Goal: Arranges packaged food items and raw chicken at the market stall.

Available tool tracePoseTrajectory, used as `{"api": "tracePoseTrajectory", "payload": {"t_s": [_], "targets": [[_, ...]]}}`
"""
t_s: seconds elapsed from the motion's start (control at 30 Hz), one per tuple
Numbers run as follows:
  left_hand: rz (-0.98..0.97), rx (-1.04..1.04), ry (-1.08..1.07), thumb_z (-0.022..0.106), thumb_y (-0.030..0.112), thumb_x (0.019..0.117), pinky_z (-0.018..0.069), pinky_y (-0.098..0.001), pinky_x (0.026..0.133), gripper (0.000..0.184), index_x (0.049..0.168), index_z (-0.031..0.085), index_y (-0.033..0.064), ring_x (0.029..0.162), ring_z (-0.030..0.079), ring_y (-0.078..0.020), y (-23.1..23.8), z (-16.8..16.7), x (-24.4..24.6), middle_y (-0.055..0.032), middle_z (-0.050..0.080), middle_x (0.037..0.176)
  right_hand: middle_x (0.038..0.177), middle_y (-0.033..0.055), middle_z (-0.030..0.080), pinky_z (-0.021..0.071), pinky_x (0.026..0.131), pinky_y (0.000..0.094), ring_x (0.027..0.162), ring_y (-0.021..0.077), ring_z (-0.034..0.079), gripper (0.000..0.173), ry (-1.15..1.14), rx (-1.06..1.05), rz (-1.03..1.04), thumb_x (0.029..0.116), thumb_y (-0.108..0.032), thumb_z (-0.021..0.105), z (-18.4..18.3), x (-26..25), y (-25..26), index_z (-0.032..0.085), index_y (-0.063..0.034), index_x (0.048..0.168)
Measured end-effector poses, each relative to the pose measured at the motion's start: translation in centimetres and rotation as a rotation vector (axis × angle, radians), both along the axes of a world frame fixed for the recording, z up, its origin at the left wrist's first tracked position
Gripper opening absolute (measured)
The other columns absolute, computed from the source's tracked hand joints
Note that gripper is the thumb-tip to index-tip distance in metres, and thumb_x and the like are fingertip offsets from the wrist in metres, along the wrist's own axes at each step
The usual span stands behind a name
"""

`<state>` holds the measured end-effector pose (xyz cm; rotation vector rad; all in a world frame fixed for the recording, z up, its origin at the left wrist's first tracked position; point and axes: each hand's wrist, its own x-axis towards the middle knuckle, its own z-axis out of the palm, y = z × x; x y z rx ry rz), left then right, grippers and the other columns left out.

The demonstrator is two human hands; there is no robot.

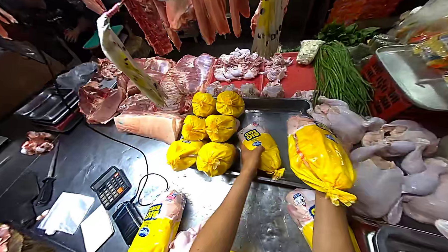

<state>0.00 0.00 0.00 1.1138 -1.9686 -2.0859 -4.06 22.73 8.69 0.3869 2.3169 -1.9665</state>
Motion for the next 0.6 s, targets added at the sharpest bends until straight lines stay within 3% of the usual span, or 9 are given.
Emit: {"api": "tracePoseTrajectory", "payload": {"t_s": [0.07,0.13,0.2,0.27,0.37,0.43,0.5,0.53,0.6], "targets": [[-0.184,-0.057,-0.106,0.079,0.010,0.0811,0.0540,-0.0521,0.100,0.091,0.157,0.028,0.0016,0.124,0.061,-0.0343,-2.3,2.3,0.0,-0.0257,0.057,0.138,0.088,0.0082,0.060,0.0475,0.075,0.0115,0.076,-0.0025,0.055,0.028,0.135,-0.240,-0.016,0.1063,0.000,0.033,-1.2,-1.9,-1.4,0.057,0.0137,0.109],[-0.347,-0.118,-0.209,0.077,0.016,0.0834,0.0546,-0.0516,0.098,0.080,0.152,0.038,0.0014,0.119,0.063,-0.0331,-4.1,4.3,0.1,-0.0241,0.060,0.133,0.092,0.0044,0.062,0.0483,0.079,0.0098,0.081,-0.0062,0.057,0.032,0.261,-0.380,0.090,0.1067,-0.001,0.028,-3.2,-4.1,-2.6,0.056,0.0122,0.114],[-0.439,-0.185,-0.262,0.074,0.022,0.0866,0.0547,-0.0506,0.096,0.067,0.145,0.049,0.0013,0.115,0.065,-0.0311,-4.9,5.3,0.3,-0.0224,0.064,0.128,0.107,0.0042,0.064,0.0482,0.086,0.0107,0.093,-0.0066,0.058,0.037,0.214,-0.448,0.218,0.1091,-0.006,0.026,-2.9,-5.4,-4.6,0.054,0.0086,0.128],[-0.474,-0.278,-0.280,0.072,0.025,0.0889,0.0521,-0.0531,0.100,0.062,0.142,0.052,0.0009,0.119,0.063,-0.0324,-5.0,5.5,0.7,-0.0227,0.064,0.128,0.113,0.0045,0.068,0.0539,0.087,0.0241,0.098,0.0028,0.063,0.039,0.120,-0.565,0.280,0.1114,-0.022,0.031,-3.1,-5.4,-7.4,0.058,-0.0022,0.133],[-0.444,-0.449,-0.275,0.073,0.028,0.0891,0.0485,-0.0569,0.105,0.066,0.144,0.050,0.0002,0.125,0.060,-0.0360,-4.1,5.7,1.9,-0.0246,0.062,0.133,0.108,0.0121,0.066,0.0556,0.083,0.0413,0.095,0.0194,0.064,0.039,-0.168,-0.560,0.289,0.1084,-0.034,0.039,-6.5,-7.5,-12.3,0.060,-0.0048,0.125],[-0.421,-0.567,-0.242,0.074,0.029,0.0912,0.0440,-0.0548,0.112,0.080,0.154,0.036,-0.0019,0.136,0.051,-0.0384,-3.3,6.9,3.4,-0.0273,0.048,0.149,0.124,0.0174,0.065,0.0540,0.092,0.0515,0.111,0.0286,0.064,0.050,-0.364,-0.525,0.258,0.1063,-0.045,0.041,-9.1,-9.0,-14.6,0.058,-0.0063,0.134],[-0.366,-0.737,-0.149,0.076,0.024,0.0891,0.0500,-0.0510,0.106,0.088,0.159,0.028,-0.0002,0.136,0.051,-0.0393,-2.6,7.9,5.0,-0.0285,0.034,0.158,0.130,0.0174,0.063,0.0524,0.096,0.0544,0.118,0.0303,0.062,0.053,-0.402,-0.497,0.262,0.1051,-0.048,0.043,-9.8,-9.8,-16.0,0.056,-0.0083,0.138],[-0.332,-0.844,-0.063,0.076,0.020,0.0871,0.0537,-0.0479,0.102,0.087,0.159,0.030,0.0016,0.134,0.054,-0.0379,-2.1,8.1,5.6,-0.0280,0.031,0.161,0.128,0.0175,0.063,0.0531,0.094,0.0545,0.116,0.0304,0.062,0.051,-0.403,-0.472,0.271,0.1042,-0.047,0.045,-9.6,-9.8,-16.4,0.057,-0.0084,0.136],[-0.264,-1.083,0.203,0.076,0.017,0.0831,0.0500,-0.0494,0.107,0.081,0.154,0.042,0.0006,0.138,0.049,-0.0419,-1.6,8.4,5.5,-0.0311,0.032,0.160,0.127,0.0186,0.064,0.0543,0.090,0.0550,0.113,0.0318,0.063,0.052,-0.442,-0.411,0.306,0.1027,-0.048,0.047,-9.3,-9.8,-16.6,0.057,-0.0095,0.136]]}}
